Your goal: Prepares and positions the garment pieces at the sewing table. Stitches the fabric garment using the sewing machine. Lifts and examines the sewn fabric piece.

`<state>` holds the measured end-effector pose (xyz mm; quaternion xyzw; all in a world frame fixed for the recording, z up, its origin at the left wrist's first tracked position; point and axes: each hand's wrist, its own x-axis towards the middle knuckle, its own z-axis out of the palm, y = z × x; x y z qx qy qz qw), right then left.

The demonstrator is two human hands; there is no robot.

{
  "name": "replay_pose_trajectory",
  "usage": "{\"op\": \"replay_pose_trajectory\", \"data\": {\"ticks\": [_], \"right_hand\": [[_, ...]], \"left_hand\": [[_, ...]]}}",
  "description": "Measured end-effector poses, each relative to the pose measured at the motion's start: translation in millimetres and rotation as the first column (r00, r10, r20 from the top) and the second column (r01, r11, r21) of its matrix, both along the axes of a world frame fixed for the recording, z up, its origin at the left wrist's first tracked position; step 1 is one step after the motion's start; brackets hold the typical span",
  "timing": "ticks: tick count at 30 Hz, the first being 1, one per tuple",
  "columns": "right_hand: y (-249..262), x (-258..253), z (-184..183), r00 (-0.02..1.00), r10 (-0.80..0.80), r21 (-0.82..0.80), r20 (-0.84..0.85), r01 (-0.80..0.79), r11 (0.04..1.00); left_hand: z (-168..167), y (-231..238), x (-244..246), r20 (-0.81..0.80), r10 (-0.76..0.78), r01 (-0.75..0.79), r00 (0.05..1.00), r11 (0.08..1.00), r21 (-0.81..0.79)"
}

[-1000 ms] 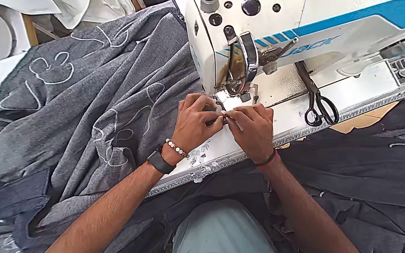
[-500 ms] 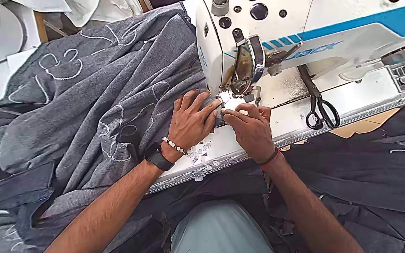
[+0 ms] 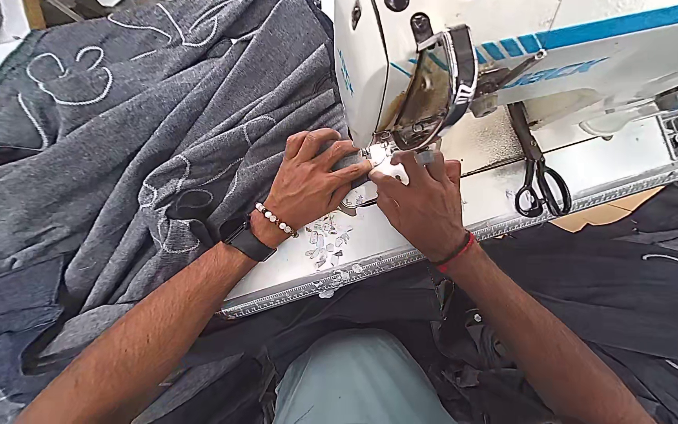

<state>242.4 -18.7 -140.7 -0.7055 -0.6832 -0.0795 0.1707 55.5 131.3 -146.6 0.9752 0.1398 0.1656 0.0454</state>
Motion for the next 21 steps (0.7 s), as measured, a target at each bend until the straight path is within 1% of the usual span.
{"op": "replay_pose_trajectory", "data": {"ticks": [4, 10, 13, 14, 15, 16, 17, 18, 19, 20, 21], "right_hand": [[0.7, -1.4, 8.4, 0.999, -0.012, -0.094, 0.050, 0.017, 0.995], [18.5, -8.6, 15.7, 0.981, -0.024, -0.204, 0.190, 0.063, 0.977], [16.6, -7.5, 27.5, 0.988, -0.058, -0.248, 0.143, 0.093, 0.964], [11.6, 4.0, 35.2, 0.990, -0.093, -0.223, 0.105, 0.114, 0.968], [1.5, 23.0, 44.7, 0.983, -0.165, -0.165, 0.074, 0.176, 0.970], [-12.7, 49.4, 57.1, 0.959, -0.282, -0.120, 0.034, 0.284, 0.951], [-28.1, 81.5, 67.2, 0.907, -0.420, -0.100, 0.019, 0.420, 0.902], [-40.4, 114.3, 70.7, 0.835, -0.550, -0.114, 0.018, 0.548, 0.828], [-49.2, 140.8, 65.0, 0.757, -0.652, -0.149, 0.033, 0.649, 0.746], [-56.3, 158.9, 54.4, 0.732, -0.679, -0.160, 0.056, 0.678, 0.718], [-59.4, 168.8, 42.8, 0.739, -0.670, -0.148, 0.076, 0.673, 0.725]], "left_hand": [[-3.3, 5.0, 0.8, 0.035, -0.014, 0.014, 0.999, 1.000, -0.006], [-1.5, 18.1, 2.5, 0.075, -0.054, 0.053, 0.996, 0.998, 0.016], [-0.5, 30.6, 3.7, 0.077, -0.080, 0.080, 0.994, 0.997, 0.005], [0.5, 36.8, 4.4, 0.080, -0.095, 0.095, 0.992, 0.995, 0.009], [0.4, 42.9, 5.1, 0.085, -0.113, 0.112, 0.990, 0.994, 0.017], [0.1, 48.9, 5.9, 0.092, -0.129, 0.127, 0.987, 0.992, 0.021], [0.1, 54.2, 6.5, 0.095, -0.137, 0.136, 0.986, 0.990, 0.025], [-0.4, 57.4, 6.2, 0.096, -0.139, 0.137, 0.986, 0.990, 0.025], [-1.2, 57.7, 5.3, 0.100, -0.143, 0.142, 0.985, 0.990, 0.019], [-0.9, 59.1, 6.4, 0.108, -0.151, 0.150, 0.983, 0.988, 0.018], [0.5, 62.4, 8.6, 0.116, -0.159, 0.157, 0.980, 0.987, 0.025]]}}
